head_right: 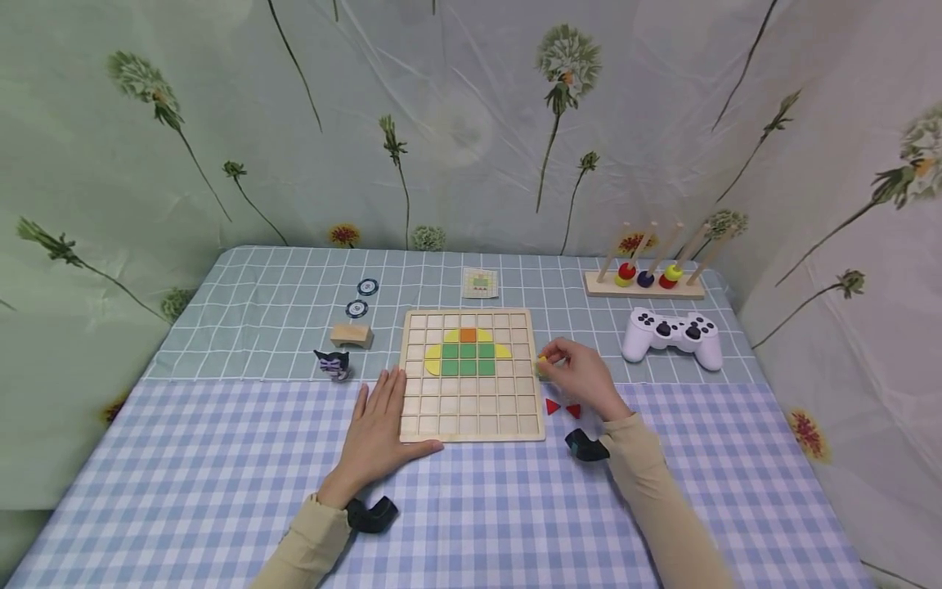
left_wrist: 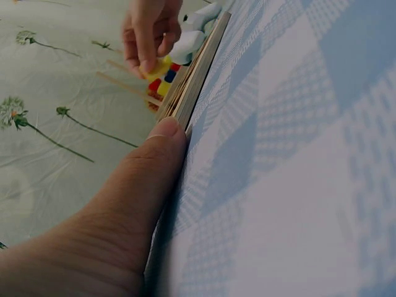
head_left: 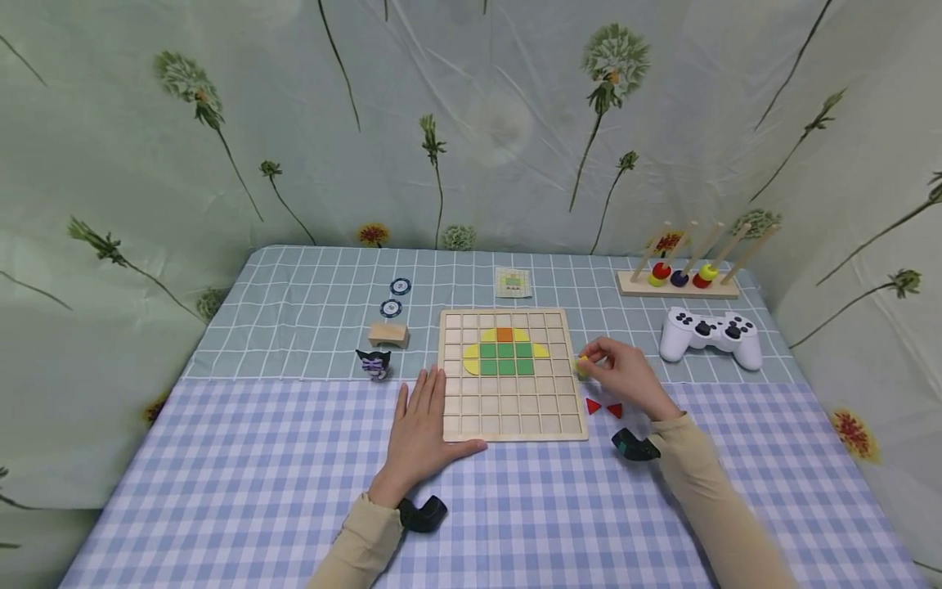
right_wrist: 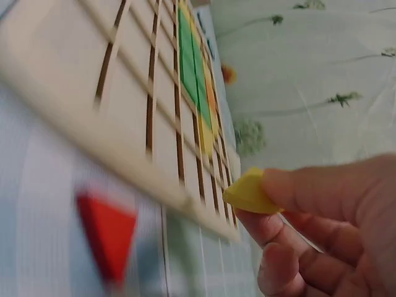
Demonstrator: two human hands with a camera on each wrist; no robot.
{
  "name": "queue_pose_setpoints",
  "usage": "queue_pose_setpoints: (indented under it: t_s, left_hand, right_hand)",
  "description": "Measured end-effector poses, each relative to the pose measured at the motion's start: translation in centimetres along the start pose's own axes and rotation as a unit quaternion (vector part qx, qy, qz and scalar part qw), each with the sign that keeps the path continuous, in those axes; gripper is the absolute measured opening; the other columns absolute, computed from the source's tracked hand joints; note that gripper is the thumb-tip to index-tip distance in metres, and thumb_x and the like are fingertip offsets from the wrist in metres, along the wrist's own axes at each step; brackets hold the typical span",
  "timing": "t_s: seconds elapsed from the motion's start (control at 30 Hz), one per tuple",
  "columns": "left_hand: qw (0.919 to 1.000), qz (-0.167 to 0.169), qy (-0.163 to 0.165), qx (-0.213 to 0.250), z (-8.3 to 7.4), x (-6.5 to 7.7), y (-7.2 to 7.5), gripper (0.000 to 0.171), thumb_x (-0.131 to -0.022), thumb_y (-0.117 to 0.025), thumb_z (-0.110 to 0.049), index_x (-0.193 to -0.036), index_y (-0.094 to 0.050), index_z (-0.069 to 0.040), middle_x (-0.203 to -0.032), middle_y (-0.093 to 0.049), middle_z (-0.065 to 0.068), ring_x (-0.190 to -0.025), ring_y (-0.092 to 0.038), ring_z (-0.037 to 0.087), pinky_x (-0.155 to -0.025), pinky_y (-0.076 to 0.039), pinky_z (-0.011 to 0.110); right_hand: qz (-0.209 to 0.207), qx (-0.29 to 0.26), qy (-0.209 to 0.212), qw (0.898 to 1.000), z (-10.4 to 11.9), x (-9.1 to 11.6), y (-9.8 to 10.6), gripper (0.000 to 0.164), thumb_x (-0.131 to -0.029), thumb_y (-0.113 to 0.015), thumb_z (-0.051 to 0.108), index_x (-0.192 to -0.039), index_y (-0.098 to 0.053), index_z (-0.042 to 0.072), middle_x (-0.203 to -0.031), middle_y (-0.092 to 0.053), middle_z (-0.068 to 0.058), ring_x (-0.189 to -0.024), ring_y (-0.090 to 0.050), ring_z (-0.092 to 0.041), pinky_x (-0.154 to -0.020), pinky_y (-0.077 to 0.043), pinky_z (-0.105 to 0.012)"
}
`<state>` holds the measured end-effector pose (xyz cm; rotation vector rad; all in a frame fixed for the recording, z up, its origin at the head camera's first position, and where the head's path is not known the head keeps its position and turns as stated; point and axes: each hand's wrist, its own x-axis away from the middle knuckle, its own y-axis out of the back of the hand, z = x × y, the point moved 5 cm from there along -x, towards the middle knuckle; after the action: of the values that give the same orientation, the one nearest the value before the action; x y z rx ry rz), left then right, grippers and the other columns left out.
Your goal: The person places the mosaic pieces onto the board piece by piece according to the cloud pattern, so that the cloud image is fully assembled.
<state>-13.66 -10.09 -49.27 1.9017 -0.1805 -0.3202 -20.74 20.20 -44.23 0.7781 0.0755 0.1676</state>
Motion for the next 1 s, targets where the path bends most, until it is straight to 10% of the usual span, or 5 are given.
queue_pose_setpoints:
  t_s: [0.3, 1.0]
  left_hand:
    - [1.0, -0.001, -0.003, 0.002, -0.2, 0.0, 0.1, 0.123, -0.068, -0.059, -0.078, -0.15, -0.014, 0.003, -0.155, -0.015, 0.017, -0.143, -0.007, 0.028, -0.113, -0.001, 0.048]
    - [1.0, 0.0, -0.001, 0.006, 0.0, 0.0, 0.0, 0.123, -0.068, -0.059, -0.078, -0.15, -0.014, 0.003, -0.155, -0.015, 0.017, -0.143, -0.007, 0.028, -0.113, -0.001, 0.048]
  right_hand:
    - [-0.005, -0.089, -0.025, 0.996, 1.3, -1.7, -2.7, 0.014, -0.081, -0.075, 0.013, -0.088, -0.068, 0.003, -0.076, -0.061, -0.006, -0.059, -0.045, -0.018, -0.049, -0.036, -0.025]
    - [0.036, -0.074, -0.047, 0.996, 1.8, -2.6, -4.3, 0.009, -0.082, -0.073, 0.011, -0.084, -0.069, 0.004, -0.072, -0.063, -0.003, -0.066, -0.055, -0.017, -0.06, -0.044, -0.03]
